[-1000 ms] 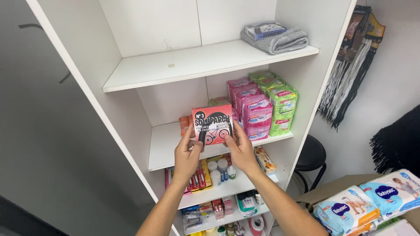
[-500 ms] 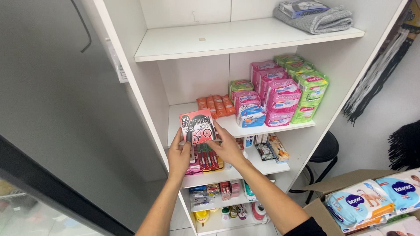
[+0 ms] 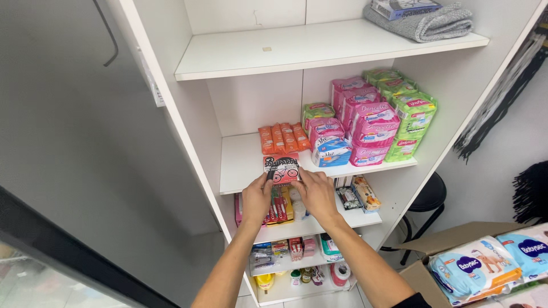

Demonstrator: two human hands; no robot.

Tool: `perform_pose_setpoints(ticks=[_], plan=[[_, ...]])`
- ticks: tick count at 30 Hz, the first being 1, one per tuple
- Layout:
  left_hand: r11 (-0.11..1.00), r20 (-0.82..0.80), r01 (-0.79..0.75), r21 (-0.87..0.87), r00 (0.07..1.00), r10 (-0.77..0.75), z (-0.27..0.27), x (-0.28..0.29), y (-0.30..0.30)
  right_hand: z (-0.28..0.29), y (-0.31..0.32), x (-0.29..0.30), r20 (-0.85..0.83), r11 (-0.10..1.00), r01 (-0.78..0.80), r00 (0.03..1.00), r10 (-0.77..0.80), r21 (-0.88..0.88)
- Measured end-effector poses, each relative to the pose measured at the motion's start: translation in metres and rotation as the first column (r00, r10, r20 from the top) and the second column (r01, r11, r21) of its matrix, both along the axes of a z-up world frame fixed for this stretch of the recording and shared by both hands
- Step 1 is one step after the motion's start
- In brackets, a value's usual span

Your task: The person organizes several packages of feminine hygiene products, small boxes, and a folded cloth on the shelves of a white cabinet by hand.

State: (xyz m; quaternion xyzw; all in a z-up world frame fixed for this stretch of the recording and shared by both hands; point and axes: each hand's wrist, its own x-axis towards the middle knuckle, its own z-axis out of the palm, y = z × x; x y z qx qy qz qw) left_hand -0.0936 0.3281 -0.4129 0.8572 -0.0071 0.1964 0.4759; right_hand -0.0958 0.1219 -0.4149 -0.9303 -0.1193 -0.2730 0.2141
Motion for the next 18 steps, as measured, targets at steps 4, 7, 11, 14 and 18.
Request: perform_pose_setpoints(ticks=[4,7,11,14,18], plan=[[0.994,-0.010,0.030,0.104,1.000,-0.029,0.008,-0.001,-0.021,-0.007,-0.013,0.011,0.066,0.999,0.003,0.998,-0.006,0.040],[0.974,-0.063,0.049,0.219,0.997,-0.036,0.019,-0.004,-0.032,0.002,-0.020,0.003,0.129,0.998,-0.002,0.992,-0.005,0.059],[0.938,-0.127,0.091,0.335,0.991,-0.050,0.043,-0.020,-0.043,-0.002,-0.024,0.002,0.142,0.998,-0.011,0.990,0.003,0.057],[0.929,-0.132,0.094,0.359,0.990,-0.049,0.041,-0.016,-0.046,-0.008,-0.028,0.007,0.193,1.000,-0.003,0.981,-0.001,0.019],[0.929,-0.155,0.082,0.360,0.987,-0.027,0.043,-0.017,-0.049,-0.007,-0.025,0.008,0.230,0.999,0.034,0.973,-0.034,0.002]])
